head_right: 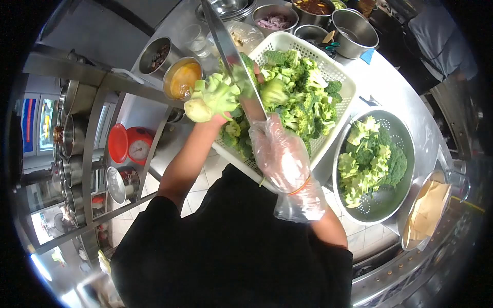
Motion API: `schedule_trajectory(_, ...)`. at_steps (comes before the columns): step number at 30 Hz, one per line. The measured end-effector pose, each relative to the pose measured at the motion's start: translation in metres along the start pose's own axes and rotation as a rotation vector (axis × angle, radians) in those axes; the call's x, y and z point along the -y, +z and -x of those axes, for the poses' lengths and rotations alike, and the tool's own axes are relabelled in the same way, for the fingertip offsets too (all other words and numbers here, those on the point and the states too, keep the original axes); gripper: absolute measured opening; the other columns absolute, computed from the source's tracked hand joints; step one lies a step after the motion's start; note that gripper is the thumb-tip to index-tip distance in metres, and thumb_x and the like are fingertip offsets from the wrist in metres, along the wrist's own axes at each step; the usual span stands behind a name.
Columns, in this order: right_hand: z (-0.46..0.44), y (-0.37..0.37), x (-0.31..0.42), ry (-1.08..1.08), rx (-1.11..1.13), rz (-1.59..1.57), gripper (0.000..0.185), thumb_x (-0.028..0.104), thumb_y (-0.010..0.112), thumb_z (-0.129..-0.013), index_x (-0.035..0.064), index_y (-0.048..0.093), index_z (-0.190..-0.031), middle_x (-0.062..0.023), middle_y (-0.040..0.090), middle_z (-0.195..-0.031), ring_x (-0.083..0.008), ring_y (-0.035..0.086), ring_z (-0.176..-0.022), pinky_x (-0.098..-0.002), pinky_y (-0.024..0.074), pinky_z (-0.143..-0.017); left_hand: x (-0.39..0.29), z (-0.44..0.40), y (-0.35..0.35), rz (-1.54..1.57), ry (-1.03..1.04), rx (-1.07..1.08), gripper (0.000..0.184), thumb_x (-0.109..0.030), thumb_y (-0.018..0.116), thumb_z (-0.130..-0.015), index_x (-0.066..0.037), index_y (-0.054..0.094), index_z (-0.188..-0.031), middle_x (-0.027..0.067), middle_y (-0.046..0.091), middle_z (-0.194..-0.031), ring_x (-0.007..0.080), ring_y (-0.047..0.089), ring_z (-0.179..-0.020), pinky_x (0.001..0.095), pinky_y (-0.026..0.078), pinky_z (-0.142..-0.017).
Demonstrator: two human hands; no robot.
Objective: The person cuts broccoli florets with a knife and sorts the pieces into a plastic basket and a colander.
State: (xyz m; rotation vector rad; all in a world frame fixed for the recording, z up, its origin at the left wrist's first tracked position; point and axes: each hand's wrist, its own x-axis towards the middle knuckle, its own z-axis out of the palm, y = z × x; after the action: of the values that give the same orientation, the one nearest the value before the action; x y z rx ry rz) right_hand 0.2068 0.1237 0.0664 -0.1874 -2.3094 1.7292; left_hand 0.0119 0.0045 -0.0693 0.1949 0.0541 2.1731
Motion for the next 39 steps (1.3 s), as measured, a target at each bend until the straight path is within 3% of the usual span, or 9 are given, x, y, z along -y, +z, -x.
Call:
schedule_trajectory(3,0.010,-0.009,0.000,0.277,0.060,-0.227,0.026,0.014,0.058,-0.097,-0.0012,0.052,-0.117,-0.0016,0.059,-0.074,-0.0094,0.052,-0.057,-0.0226,0.0379,-0.049,-0.004,0.004,-0.001,-0.178,0.007,0.074,0.028,-0.046,0.052,-0.087,-0.018,0.057,-0.091,0.0034,0.047,-0.100,0.0283,0.044,-0.099,0.0418,0.040,-0.075)
schedule_trajectory(5,0.000,-0.025,0.026,0.546,0.072,-0.555,0.032,0.012,0.056,-0.097,-0.0005,0.050,-0.125,-0.0085,0.057,-0.076,-0.0184,0.056,-0.059,-0.0353,0.0462,-0.051,-0.005,0.005,0.036,-0.200,-0.012,0.240,0.025,-0.037,0.049,-0.089,-0.017,0.059,-0.101,0.0079,0.051,-0.113,0.0321,0.046,-0.110,0.0456,0.041,-0.085)
schedule_trajectory(8,0.009,-0.046,-0.008,0.356,-0.066,-0.200,0.031,0.011,0.057,-0.096,-0.0023,0.050,-0.123,-0.0105,0.061,-0.084,-0.0165,0.058,-0.061,-0.0329,0.0486,-0.053,-0.014,0.001,0.064,-0.480,-0.003,-0.023,0.056,-0.019,0.052,-0.087,-0.013,0.040,-0.141,0.0168,0.046,-0.141,0.0363,0.042,-0.133,0.0533,0.037,-0.107)
schedule_trajectory(12,0.016,-0.040,-0.013,0.035,-0.287,0.252,0.023,0.005,0.056,-0.094,-0.0036,0.055,-0.115,-0.0130,0.064,-0.074,-0.0195,0.061,-0.058,-0.0327,0.0474,-0.049,0.006,0.010,0.102,-0.996,0.125,-0.553,0.065,0.002,0.060,-0.075,-0.009,0.039,-0.136,0.0157,0.054,-0.125,0.0254,0.052,-0.117,0.0389,0.044,-0.098)
schedule_trajectory(20,0.017,-0.008,-0.006,-0.227,-0.258,0.693,0.019,-0.004,0.057,-0.088,-0.0043,0.052,-0.106,-0.0202,0.064,-0.073,-0.0398,0.062,-0.059,-0.0441,0.0461,-0.050,0.023,0.004,0.103,-1.997,0.488,-0.328,0.066,-0.002,0.069,-0.069,-0.003,0.044,-0.129,0.0120,0.053,-0.119,0.0235,0.053,-0.112,0.0339,0.041,-0.099)
schedule_trajectory(25,0.014,0.001,-0.021,-0.359,-0.285,0.782,0.024,-0.003,0.059,-0.085,-0.0057,0.050,-0.108,-0.0141,0.059,-0.065,-0.0359,0.058,-0.052,-0.0419,0.0447,-0.047,0.030,0.002,0.127,-2.010,0.418,-0.406,0.063,-0.007,0.071,-0.069,-0.003,0.045,-0.126,0.0131,0.056,-0.112,0.0246,0.055,-0.107,0.0346,0.042,-0.095)
schedule_trajectory(30,0.015,0.000,-0.011,-0.089,-0.196,0.886,0.038,0.001,0.063,-0.082,-0.0080,0.049,-0.117,-0.0161,0.055,-0.061,-0.0351,0.056,-0.050,-0.0432,0.0433,-0.045,0.035,-0.005,0.138,-1.879,0.290,-0.397,0.061,-0.009,0.072,-0.072,-0.003,0.044,-0.125,0.0133,0.057,-0.108,0.0232,0.055,-0.101,0.0359,0.044,-0.090)
schedule_trajectory(32,0.019,-0.009,-0.004,-0.131,-0.208,0.886,0.039,0.000,0.063,-0.082,-0.0084,0.049,-0.117,-0.0164,0.055,-0.061,-0.0356,0.056,-0.051,-0.0434,0.0430,-0.045,0.039,-0.007,0.143,-1.878,0.353,-0.376,0.060,-0.015,0.072,-0.069,-0.001,0.043,-0.120,0.0193,0.059,-0.102,0.0319,0.059,-0.093,0.0402,0.045,-0.086)
schedule_trajectory(39,0.027,-0.015,-0.003,-0.097,-0.225,1.021,0.031,0.001,0.060,-0.085,-0.0066,0.049,-0.113,-0.0168,0.054,-0.060,-0.0363,0.056,-0.051,-0.0439,0.0410,-0.044,0.046,-0.020,0.159,-1.940,0.429,-0.236,0.061,-0.016,0.073,-0.069,0.000,0.044,-0.120,0.0229,0.056,-0.108,0.0370,0.056,-0.100,0.0421,0.044,-0.089)
